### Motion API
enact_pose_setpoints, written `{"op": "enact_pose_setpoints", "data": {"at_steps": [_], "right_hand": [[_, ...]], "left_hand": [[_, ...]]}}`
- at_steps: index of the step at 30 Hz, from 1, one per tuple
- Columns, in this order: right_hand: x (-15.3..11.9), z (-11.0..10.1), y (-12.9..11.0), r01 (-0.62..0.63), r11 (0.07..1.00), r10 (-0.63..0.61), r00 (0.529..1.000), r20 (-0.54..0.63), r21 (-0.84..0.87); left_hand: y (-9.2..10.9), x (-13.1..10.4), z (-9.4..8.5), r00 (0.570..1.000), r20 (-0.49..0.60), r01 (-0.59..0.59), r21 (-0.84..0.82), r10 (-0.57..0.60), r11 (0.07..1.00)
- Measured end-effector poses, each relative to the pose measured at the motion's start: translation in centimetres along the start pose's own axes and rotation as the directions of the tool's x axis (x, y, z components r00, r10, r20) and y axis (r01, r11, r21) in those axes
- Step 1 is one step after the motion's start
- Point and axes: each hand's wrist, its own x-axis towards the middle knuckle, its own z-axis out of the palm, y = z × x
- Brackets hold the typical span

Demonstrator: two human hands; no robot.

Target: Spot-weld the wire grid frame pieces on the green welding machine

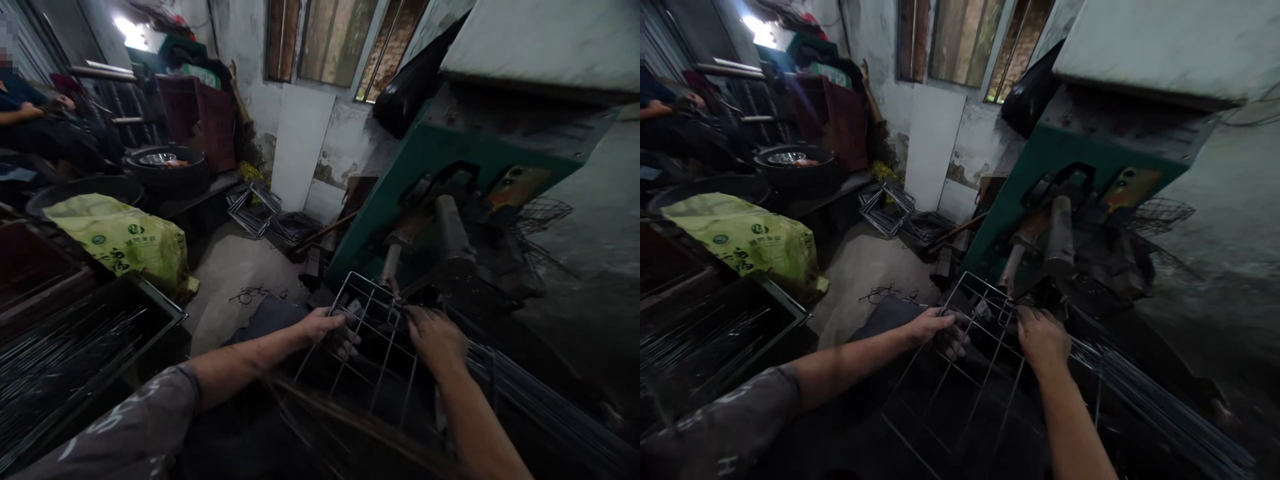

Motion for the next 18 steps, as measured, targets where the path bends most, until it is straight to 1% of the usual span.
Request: {"op": "enact_pose_setpoints", "data": {"at_steps": [2,7,14,18], "right_hand": [[0.2,0.0,0.4,-0.009,1.0,0.009,1.0,0.003,0.004],[0.8,0.8,1.1,-0.083,0.996,0.083,0.995,0.06,-0.014],[1.1,0.8,1.5,-0.077,0.997,0.078,0.996,0.041,-0.03],[1.2,0.8,1.1,-0.088,0.996,0.088,0.995,0.044,-0.003]], "left_hand": [[0.1,0.4,0.1,1.0,0.0,0.001,0.001,-0.001,1.0],[0.5,1.5,0.1,1.0,0.011,0.017,-0.005,-0.017,1.0],[0.5,2.0,0.0,1.0,0.004,0.002,-0.012,-0.002,1.0],[0.5,1.9,0.0,0.999,-0.03,0.016,0.0,-0.016,1.0]]}}
